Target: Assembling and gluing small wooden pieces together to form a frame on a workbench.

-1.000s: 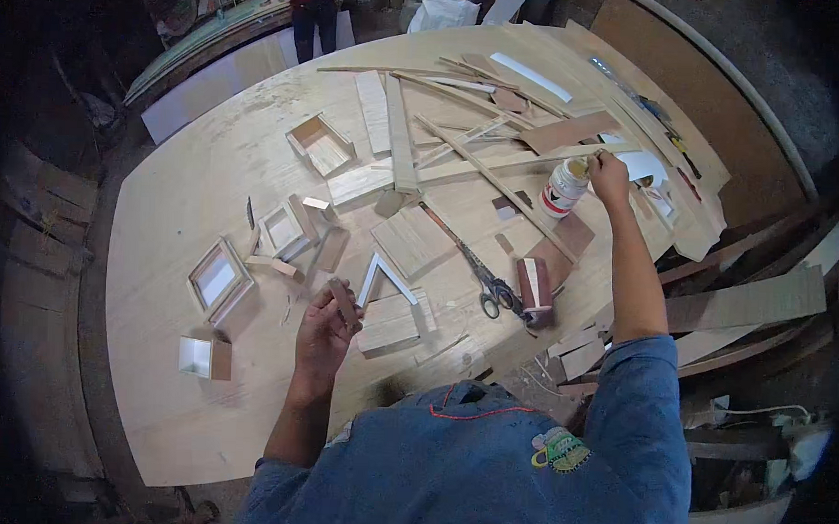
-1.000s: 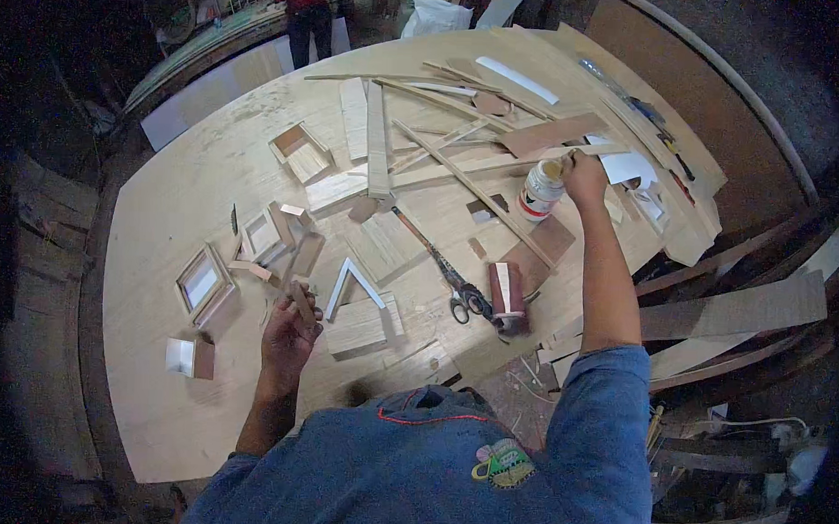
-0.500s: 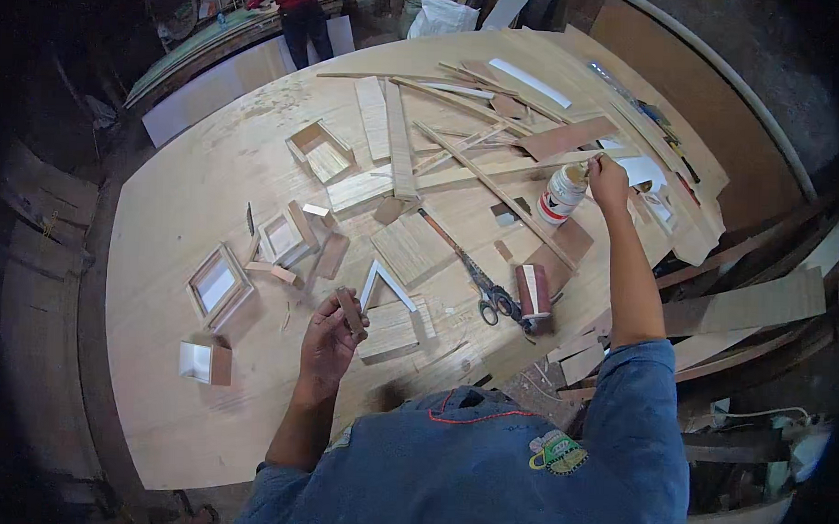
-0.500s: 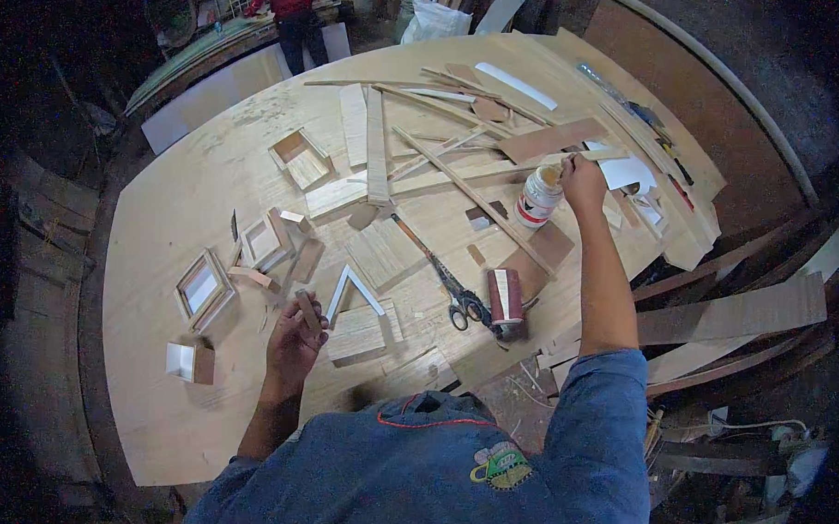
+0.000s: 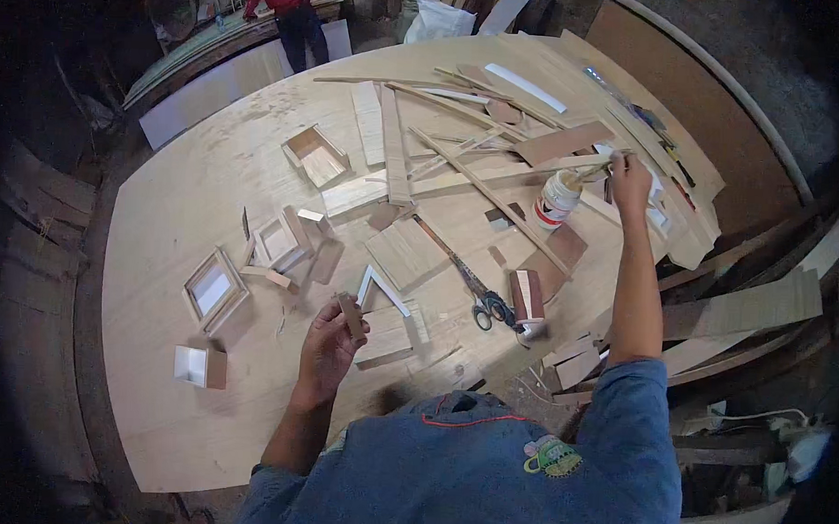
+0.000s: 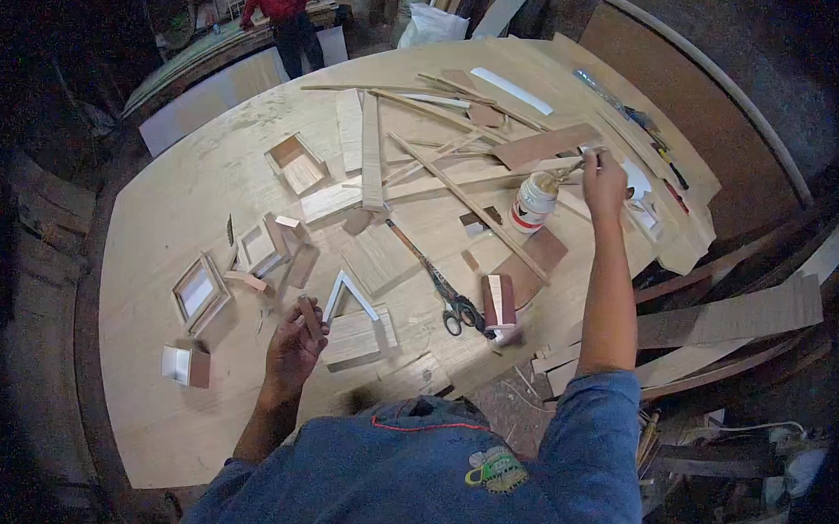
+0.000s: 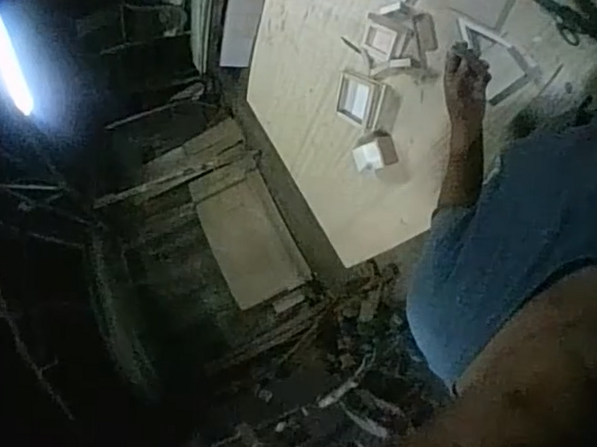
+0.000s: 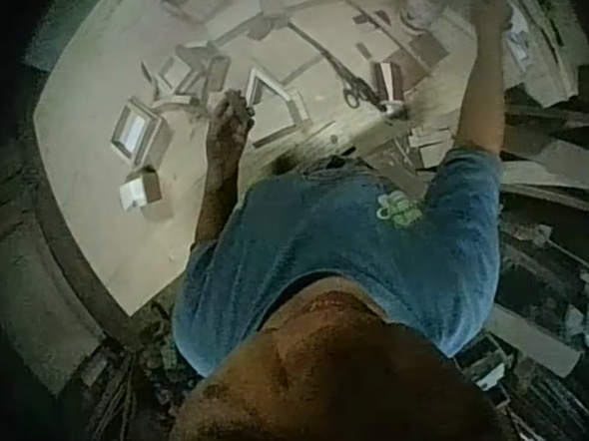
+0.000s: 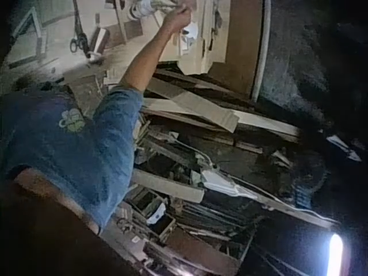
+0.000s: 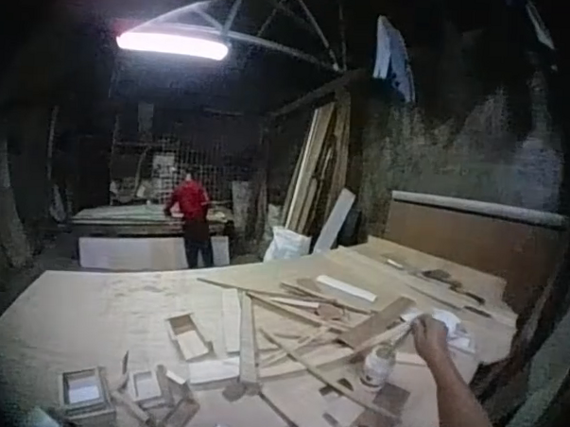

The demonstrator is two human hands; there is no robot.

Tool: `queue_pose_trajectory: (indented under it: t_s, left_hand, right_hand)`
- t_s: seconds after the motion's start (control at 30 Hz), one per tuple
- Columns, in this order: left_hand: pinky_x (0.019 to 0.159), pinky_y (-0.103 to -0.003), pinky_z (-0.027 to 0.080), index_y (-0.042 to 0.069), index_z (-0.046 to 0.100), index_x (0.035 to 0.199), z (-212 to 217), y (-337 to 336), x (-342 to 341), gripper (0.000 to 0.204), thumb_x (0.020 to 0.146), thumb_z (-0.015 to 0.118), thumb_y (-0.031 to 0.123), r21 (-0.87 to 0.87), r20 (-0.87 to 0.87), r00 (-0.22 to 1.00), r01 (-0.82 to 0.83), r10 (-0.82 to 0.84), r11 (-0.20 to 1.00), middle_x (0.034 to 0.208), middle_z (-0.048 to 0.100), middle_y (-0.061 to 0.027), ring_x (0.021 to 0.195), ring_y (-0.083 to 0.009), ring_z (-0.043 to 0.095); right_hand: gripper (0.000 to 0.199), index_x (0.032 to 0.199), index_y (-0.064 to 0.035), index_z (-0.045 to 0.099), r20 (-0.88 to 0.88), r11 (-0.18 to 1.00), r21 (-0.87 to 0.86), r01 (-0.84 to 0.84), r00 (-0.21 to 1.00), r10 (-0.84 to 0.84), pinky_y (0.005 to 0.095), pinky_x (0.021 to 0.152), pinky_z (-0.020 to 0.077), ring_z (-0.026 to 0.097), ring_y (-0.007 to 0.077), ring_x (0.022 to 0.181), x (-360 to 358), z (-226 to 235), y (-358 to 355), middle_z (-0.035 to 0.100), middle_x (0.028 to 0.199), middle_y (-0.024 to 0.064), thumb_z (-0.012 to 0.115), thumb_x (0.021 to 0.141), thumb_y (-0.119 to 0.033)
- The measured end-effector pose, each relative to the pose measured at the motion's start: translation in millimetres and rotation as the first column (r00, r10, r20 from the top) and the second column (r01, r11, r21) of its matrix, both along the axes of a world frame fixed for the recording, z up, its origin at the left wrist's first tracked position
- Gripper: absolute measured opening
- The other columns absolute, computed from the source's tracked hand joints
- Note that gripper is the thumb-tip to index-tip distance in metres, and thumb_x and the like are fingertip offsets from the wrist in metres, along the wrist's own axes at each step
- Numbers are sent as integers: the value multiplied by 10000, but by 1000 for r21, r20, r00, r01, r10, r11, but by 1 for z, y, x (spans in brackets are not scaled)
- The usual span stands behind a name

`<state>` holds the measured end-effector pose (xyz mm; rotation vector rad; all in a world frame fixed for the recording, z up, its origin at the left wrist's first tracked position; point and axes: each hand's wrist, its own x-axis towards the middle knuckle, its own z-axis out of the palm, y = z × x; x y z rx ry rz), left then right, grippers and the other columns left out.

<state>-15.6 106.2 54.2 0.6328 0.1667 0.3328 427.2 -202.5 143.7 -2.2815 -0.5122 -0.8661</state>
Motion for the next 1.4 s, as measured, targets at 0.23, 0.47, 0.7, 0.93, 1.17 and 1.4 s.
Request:
queue_pose_trajectory:
  t_s: [0.23,0.47,0.7,0.93,1.17,1.4]
  left_hand:
    - [733,-316,533,12,518,1224,-2,-8,19,371,891,588,159,12,-22,995,101,-101,995,1010,607,-81,868,-216,637]
    - [793,-348,516,8,488,1275,10,-33,51,445,886,605,190,59,-25,967,256,-255,965,1056,600,-60,944,-210,617]
    - [810,-343,511,7,499,1262,28,-52,65,426,885,609,173,-7,31,944,328,-328,945,1065,604,-75,949,-199,611]
    - [778,-332,511,-6,500,1247,37,-55,60,430,881,615,188,-15,50,928,370,-369,929,1040,593,-86,922,-198,610]
    - [773,-319,509,-9,506,1224,40,-56,57,402,888,605,189,-26,52,920,390,-388,921,1022,588,-84,910,-200,610]
    - [763,-306,509,-12,503,1225,43,-57,56,422,876,622,194,-24,50,915,401,-400,916,1014,587,-82,902,-197,613]
  right_hand:
    - [281,872,3,649,-51,875,481,-57,994,93,278,550,437,563,159,616,-57,32,-49,630,741,72,576,923,-263]
    - [185,938,-43,577,-118,321,941,-108,783,610,204,467,333,444,68,549,-160,36,-34,555,725,8,546,952,-224]
    - [201,940,-24,544,-67,200,969,-145,624,778,194,436,320,425,72,520,-226,30,4,517,682,25,514,967,-221]
    - [184,953,-34,560,-100,231,961,-151,592,800,193,447,330,446,70,530,-245,22,16,551,702,34,523,962,-214]
    - [175,949,-39,573,-119,262,947,-184,557,822,188,459,351,459,67,544,-248,13,20,578,742,38,534,954,-209]
    - [174,946,-36,578,-129,261,952,-159,564,816,185,458,351,470,67,553,-252,12,19,581,739,43,545,947,-206]
